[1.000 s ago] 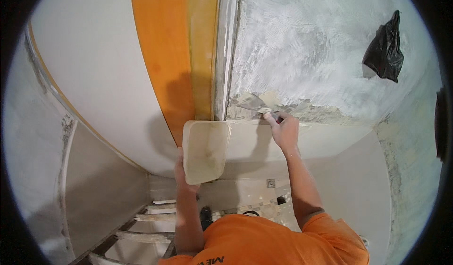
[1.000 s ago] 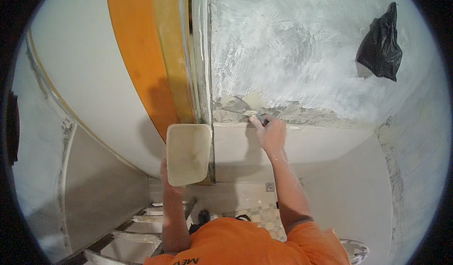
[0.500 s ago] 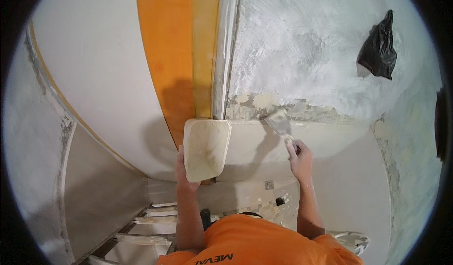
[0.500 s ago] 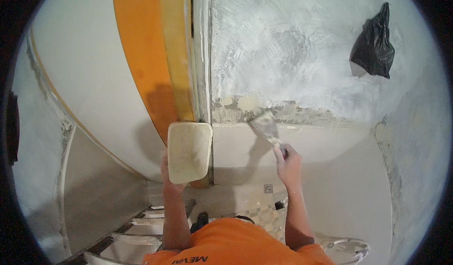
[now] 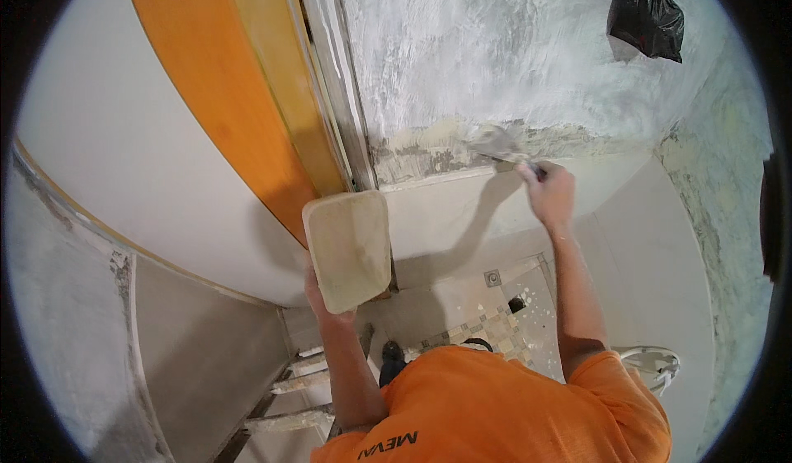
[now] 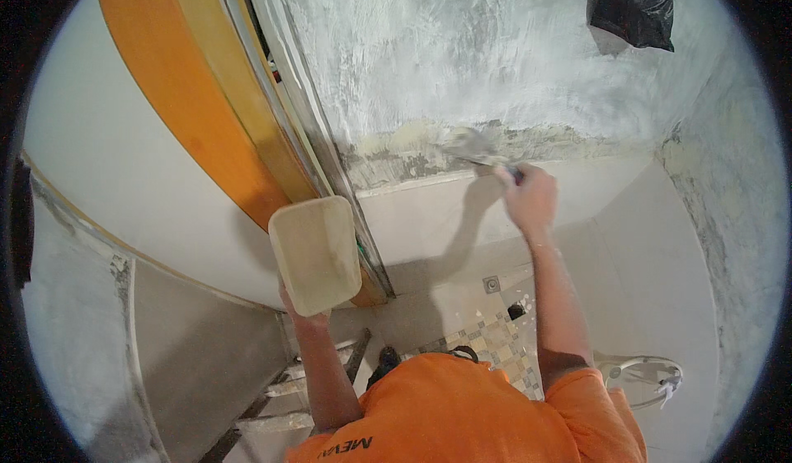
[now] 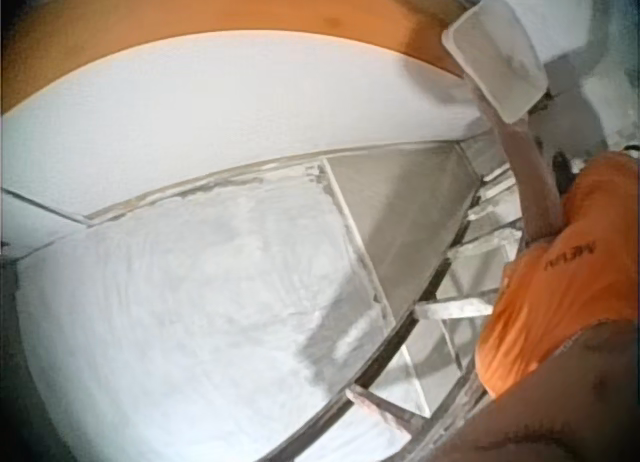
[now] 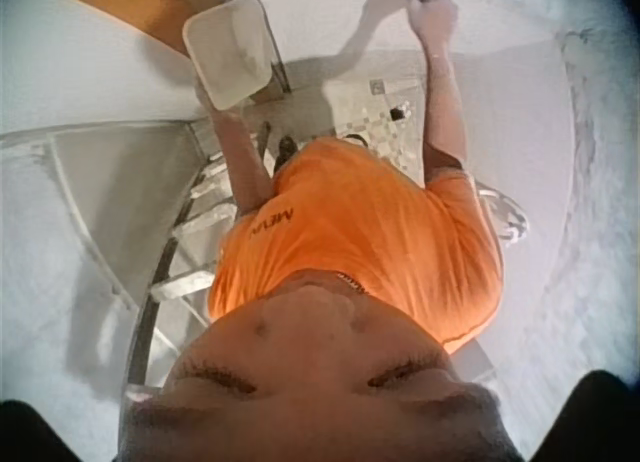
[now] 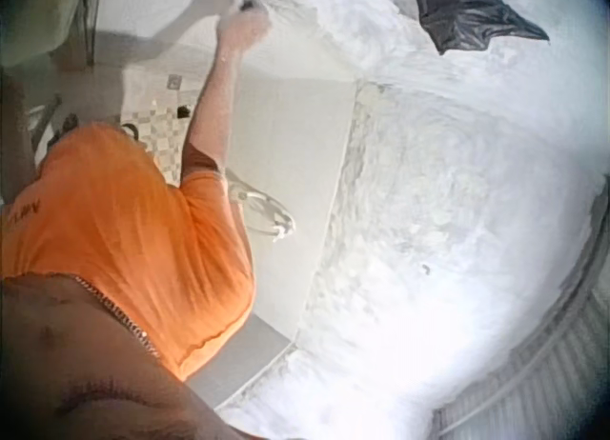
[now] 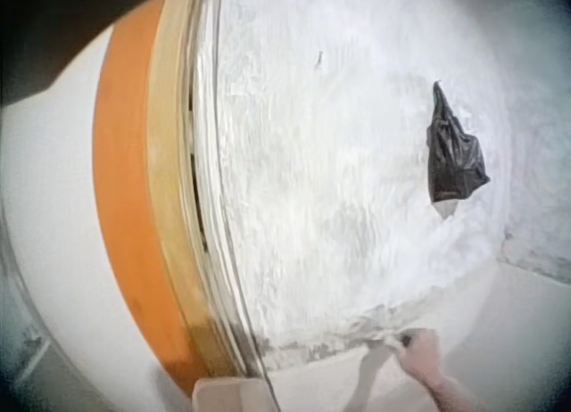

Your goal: The person applies plaster to a wall using a scraper and a plastic container. The person scoops the white substance from the container and smooths it across the upper wall surface in a bathroom.

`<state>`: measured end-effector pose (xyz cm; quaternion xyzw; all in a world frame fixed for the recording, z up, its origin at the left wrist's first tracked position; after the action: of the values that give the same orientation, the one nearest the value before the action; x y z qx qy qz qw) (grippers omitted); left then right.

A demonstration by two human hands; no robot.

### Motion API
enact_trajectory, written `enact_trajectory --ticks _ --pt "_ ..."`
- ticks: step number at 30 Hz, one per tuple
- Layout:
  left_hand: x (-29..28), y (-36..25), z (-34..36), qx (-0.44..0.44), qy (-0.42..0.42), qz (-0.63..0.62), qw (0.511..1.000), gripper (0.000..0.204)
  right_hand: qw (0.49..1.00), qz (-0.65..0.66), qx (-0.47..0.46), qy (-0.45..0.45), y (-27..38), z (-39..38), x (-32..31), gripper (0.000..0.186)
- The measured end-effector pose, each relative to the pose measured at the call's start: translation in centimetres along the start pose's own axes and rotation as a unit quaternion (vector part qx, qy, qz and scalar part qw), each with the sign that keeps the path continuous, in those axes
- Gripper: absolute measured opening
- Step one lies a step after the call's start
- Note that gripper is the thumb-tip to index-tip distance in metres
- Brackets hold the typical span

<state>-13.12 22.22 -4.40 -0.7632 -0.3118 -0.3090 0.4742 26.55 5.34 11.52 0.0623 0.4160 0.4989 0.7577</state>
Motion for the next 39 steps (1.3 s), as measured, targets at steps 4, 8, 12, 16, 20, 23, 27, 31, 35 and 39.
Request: enact_trajectory --ticks 4,8,12,16,20,23,27,31,35,39 --pt "1.3 0.6 -0.9 -0.020 -0.022 -0.014 0.999 0.052 0.994 -0.086 0.062 -0.037 -8.1 -1.9 -3.9 0.043" --pt "2.7 0.7 -1.5 -0.064 0.001 -0.049 0.997 0.044 0.995 -0.023 0.095 -0.012 -4.9 -5.3 -4.7 0.040" --pt "2.1 -0.2 -0.7 -0.025 0.038 0.000 0.999 0.046 0.985 0.153 0.028 0.080 4.6 -7.7 0.2 0.037" --pt "2.0 -0.9 -0.9 0.029 0.028 0.019 0.999 0.046 0.987 0.144 0.043 0.064 7.5 -6.0 4.2 0.047" --pt "1.8 -0.4 -0.7 0.027 0.014 0.045 0.999 0.047 0.990 0.071 0.083 0.084 0.1 -3.9 5.8 0.059" --pt "1.4 -0.4 -0.7 0.031 0.025 0.058 0.998 0.048 0.995 -0.046 0.079 0.047 -6.0 -4.0 3.1 0.054" --pt "2.0 1.5 -1.6 -0.042 0.007 0.036 0.998 0.049 0.985 -0.067 0.150 -0.046 -10.7 -7.6 -1.9 0.052" --pt "1.8 4.0 -1.3 -0.066 -0.005 0.035 0.997 0.054 0.994 0.018 0.105 0.017 -4.7 -9.1 -2.0 0.039" --pt "2.3 3.3 -2.2 -0.066 -0.008 0.044 0.997 0.053 0.973 0.219 -0.056 0.045 8.1 -7.2 -0.3 0.030" --pt "2.0 3.3 -1.0 -0.062 0.033 0.005 0.998 0.053 0.989 0.051 -0.058 0.130 11.6 -4.2 3.9 0.036"
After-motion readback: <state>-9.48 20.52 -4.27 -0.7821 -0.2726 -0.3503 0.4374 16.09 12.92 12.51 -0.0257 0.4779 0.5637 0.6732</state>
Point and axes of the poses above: each hand's wrist, its own z-axis towards the middle knuckle, its own x-axis out of the palm, y = z × x, the point moved 8 cm from there along z, towards the middle knuckle, and after that the axes turned 15 degrees about -y, right-handed, at the moved point
